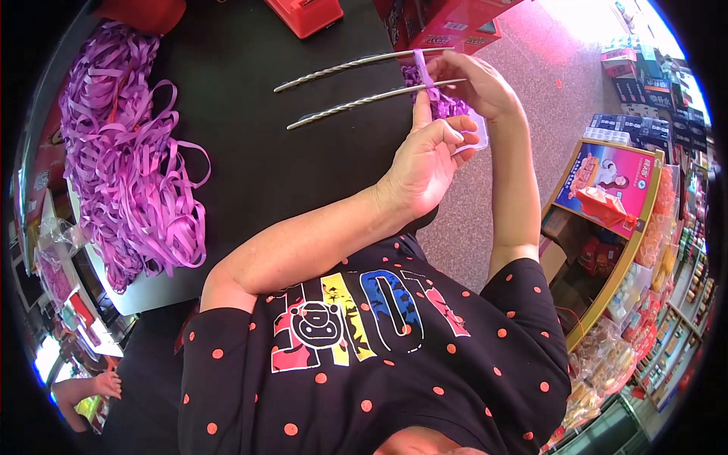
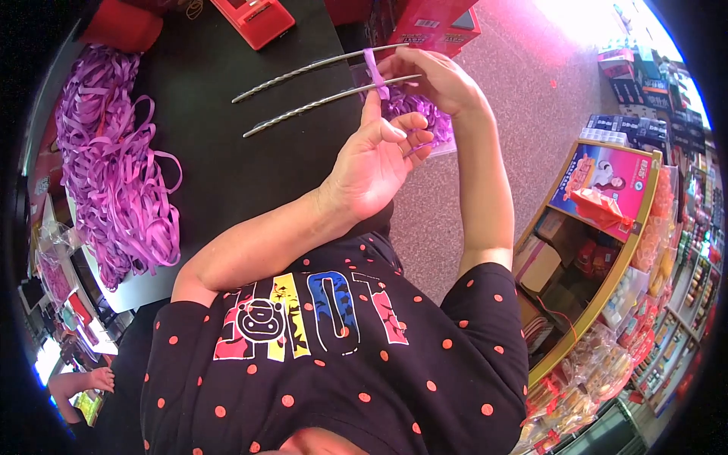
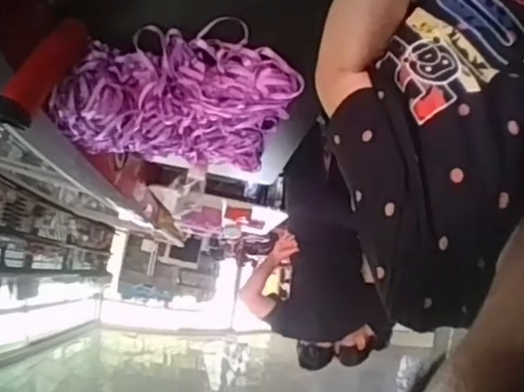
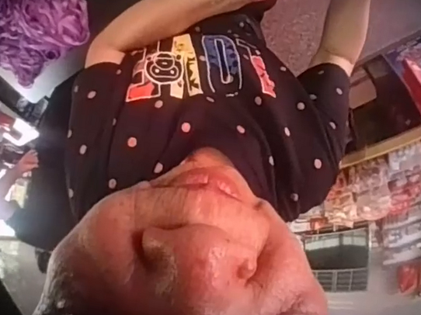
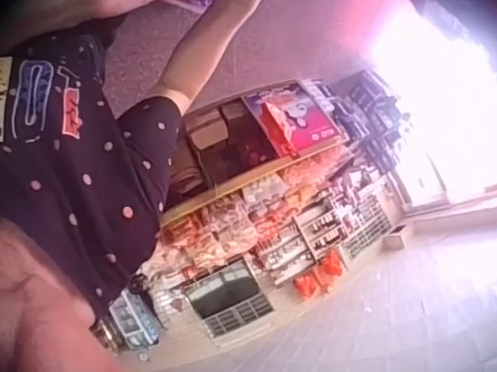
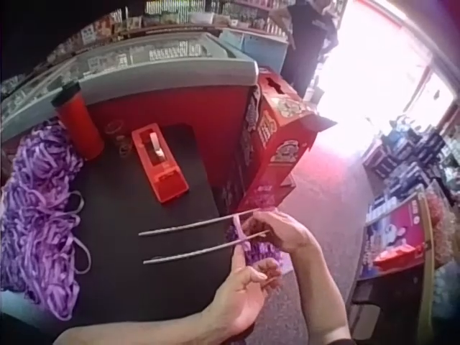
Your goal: The recorder is tying purple ribbons into bows using a metal rod jig on a workshop counter.
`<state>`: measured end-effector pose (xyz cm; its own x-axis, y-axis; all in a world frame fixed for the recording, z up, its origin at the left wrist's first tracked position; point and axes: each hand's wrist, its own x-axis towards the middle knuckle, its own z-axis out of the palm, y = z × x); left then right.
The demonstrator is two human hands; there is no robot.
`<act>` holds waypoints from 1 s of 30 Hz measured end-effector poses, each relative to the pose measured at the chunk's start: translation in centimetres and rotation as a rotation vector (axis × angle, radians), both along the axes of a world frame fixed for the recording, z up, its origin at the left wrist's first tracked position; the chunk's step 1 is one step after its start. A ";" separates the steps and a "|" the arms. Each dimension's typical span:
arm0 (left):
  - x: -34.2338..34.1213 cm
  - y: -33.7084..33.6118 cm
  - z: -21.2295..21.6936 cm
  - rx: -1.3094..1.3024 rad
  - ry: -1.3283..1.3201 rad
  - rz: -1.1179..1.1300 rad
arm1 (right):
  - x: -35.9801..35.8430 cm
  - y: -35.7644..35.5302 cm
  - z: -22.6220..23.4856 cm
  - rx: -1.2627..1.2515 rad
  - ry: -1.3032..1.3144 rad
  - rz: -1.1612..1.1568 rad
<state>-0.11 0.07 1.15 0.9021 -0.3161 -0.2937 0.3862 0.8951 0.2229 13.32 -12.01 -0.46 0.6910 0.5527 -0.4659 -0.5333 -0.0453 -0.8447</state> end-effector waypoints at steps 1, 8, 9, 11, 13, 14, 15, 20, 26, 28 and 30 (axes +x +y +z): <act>0.0 -0.1 0.0 0.012 -0.029 -0.005 | -0.2 -0.1 0.3 -0.096 -0.100 0.010; -0.2 -0.7 -0.5 0.155 -0.043 0.021 | -4.2 4.2 4.8 -0.948 -0.780 0.098; -0.3 -0.7 -0.6 0.150 -0.052 0.021 | -4.4 4.3 4.6 -0.951 -0.822 0.067; -0.3 -0.6 -0.3 0.150 -0.009 0.025 | -4.0 3.7 4.1 -0.877 -0.785 0.058; -0.4 -0.7 -0.4 0.137 -0.044 0.033 | -3.1 2.8 3.1 -0.688 -0.664 0.053; -0.4 -0.7 -0.5 0.127 -0.072 0.027 | -2.8 2.4 2.7 -0.692 -0.669 0.055; -0.4 -0.7 -0.7 0.123 -0.075 0.029 | -2.4 2.0 2.3 -0.469 -0.441 0.021; 0.0 -0.6 -0.8 0.118 -0.079 0.025 | -1.1 1.5 -0.1 0.011 0.149 -0.142; 0.2 -0.4 -1.0 0.090 -0.081 0.081 | 0.1 1.3 -0.2 -0.176 -0.121 0.080; 0.1 -1.1 -0.7 0.183 -0.081 0.084 | 0.6 0.6 0.4 -0.352 -0.342 0.210; 0.2 -1.4 -1.0 0.164 -0.011 0.102 | 0.3 1.1 0.5 -0.304 -0.280 0.174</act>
<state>0.11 -1.36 0.11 0.9305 -0.1718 -0.3234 0.2922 0.8806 0.3730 13.60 -10.89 0.07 0.7223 0.5389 -0.4334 -0.2488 -0.3823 -0.8899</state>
